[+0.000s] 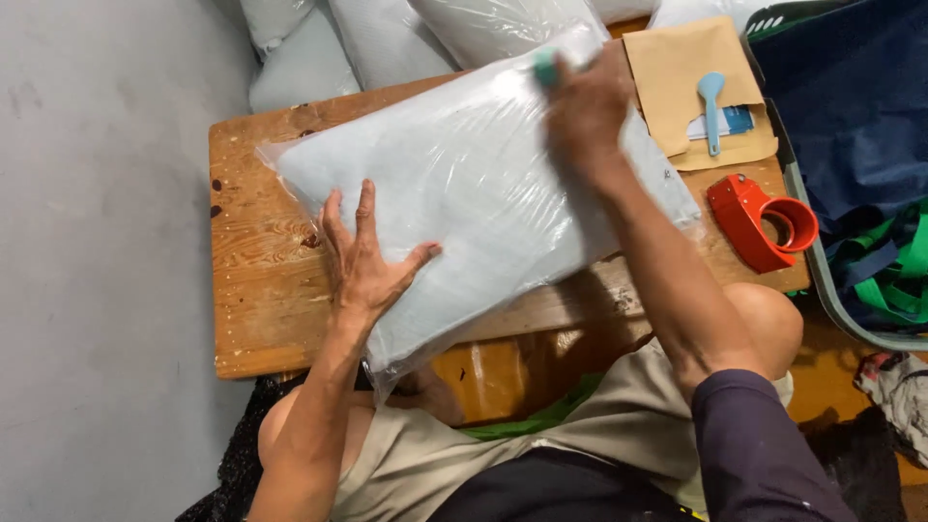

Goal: Manually flattening a pillow inside a plastic bag by pressing and smoothing it with hands and a plastic block.

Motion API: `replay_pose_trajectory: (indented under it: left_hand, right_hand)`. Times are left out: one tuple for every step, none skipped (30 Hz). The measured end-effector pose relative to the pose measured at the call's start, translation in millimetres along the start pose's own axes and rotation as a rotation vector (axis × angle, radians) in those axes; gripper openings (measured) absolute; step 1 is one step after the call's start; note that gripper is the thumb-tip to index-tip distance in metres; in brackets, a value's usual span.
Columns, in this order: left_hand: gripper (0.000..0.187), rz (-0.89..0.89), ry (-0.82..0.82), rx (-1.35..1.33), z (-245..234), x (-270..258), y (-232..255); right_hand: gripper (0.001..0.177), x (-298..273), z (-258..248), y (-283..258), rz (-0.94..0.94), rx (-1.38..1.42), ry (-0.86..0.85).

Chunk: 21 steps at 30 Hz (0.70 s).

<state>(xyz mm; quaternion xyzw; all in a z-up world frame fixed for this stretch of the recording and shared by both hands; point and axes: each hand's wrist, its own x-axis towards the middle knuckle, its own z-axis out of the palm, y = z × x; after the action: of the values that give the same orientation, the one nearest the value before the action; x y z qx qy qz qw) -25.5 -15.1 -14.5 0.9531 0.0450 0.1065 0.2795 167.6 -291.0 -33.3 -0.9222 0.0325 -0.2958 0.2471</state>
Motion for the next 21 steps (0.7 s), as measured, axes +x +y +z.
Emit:
replay_pose_trajectory:
  left_hand:
    - [0.120, 0.000, 0.001, 0.000, -0.9, 2.6, 0.7]
    - [0.118, 0.008, -0.007, 0.000, -0.2, 3.3, 1.8]
    - [0.117, 0.015, -0.015, 0.001, 1.0, 4.2, 3.5]
    - [0.117, 0.023, -0.018, -0.005, 0.2, 7.1, 3.2]
    - [0.106, -0.020, -0.030, -0.031, -0.3, 10.2, 3.3]
    - [0.097, -0.071, -0.044, -0.054, -1.7, 9.8, 2.2]
    - [0.097, -0.071, -0.048, -0.056, -1.7, 8.8, 1.1]
    - [0.093, -0.085, -0.006, -0.087, -1.4, 9.4, 0.4]
    - [0.093, -0.100, 0.036, -0.119, -0.7, 10.1, -0.2]
    - [0.093, -0.090, 0.019, -0.120, 4.8, 7.0, -6.2]
    - [0.084, -0.061, 0.062, -0.025, 10.1, 3.7, -12.2]
    - [0.076, -0.030, 0.112, 0.068, 15.8, 1.0, -17.4]
    - [0.076, -0.019, 0.102, 0.064, 13.8, 0.3, -6.1]
    - [0.087, -0.049, 0.099, 0.058, 9.5, -1.6, 3.2]
    - [0.101, -0.080, 0.096, 0.051, 4.6, -3.6, 12.0]
    - [0.101, -0.076, 0.094, 0.047, 5.6, -3.1, 11.2]
    - [0.102, -0.062, 0.093, 0.042, 6.7, -2.7, 10.4]
    - [0.104, -0.057, 0.093, 0.042, 6.2, -5.4, 8.3]
    - [0.104, -0.061, 0.092, 0.041, 6.3, -6.5, 7.7]
    - [0.100, -0.029, 0.090, 0.075, 7.0, -4.7, 7.7]
    - [0.096, 0.004, 0.088, 0.109, 7.7, -2.8, 8.4]
  right_hand:
    - [0.030, 8.1, 3.1, 11.2, -0.001, 0.000, 0.001]
    - [0.030, 14.3, 5.7, 24.6, -0.031, -0.129, -0.036]
    - [0.037, 20.8, 8.3, 38.6, -0.062, -0.258, -0.072]
    - [0.037, -1.4, -9.8, 3.9, -0.058, -0.266, -0.066]
    - [0.034, -23.3, -27.1, -31.0, 0.141, 0.017, -0.089]
    - [0.046, -47.9, -43.0, -67.1, 0.335, 0.304, -0.118]
    - [0.046, -82.1, -38.4, -82.1, 0.337, 0.300, -0.119]
    - [0.031, -116.0, -33.7, -96.6, -0.164, 0.228, 0.003]
    - [0.038, -149.5, -28.6, -111.0, -0.663, 0.142, 0.124]
    - [0.038, -158.4, -30.8, -109.5, -0.647, 0.130, 0.124]
    - [0.037, -167.4, -33.1, -108.2, -0.677, 0.170, 0.086]
    - [0.037, -174.8, -35.4, -106.7, -0.712, 0.211, 0.051]
    - [0.037, -158.0, -35.5, -90.0, -0.702, 0.200, 0.054]
    - [0.034, -141.1, -34.6, -76.1, -0.685, 0.075, 0.121]
    - [0.031, -124.5, -33.8, -62.9, -0.666, -0.051, 0.187]
    - [0.031, -104.9, -41.3, -41.6, -0.666, -0.057, 0.189]
    - [0.025, -85.5, -49.2, -20.3, -0.503, -0.183, 0.095]
    - [0.020, -68.2, -56.7, -0.9, -0.341, -0.300, -0.004]
    - [0.020, -53.8, -57.9, 24.4, -0.343, -0.300, -0.007]
    - [0.024, -39.2, -60.0, 51.0, -0.119, -0.255, -0.116]
    - [0.029, -24.3, -62.6, 78.1, 0.104, -0.206, -0.223]
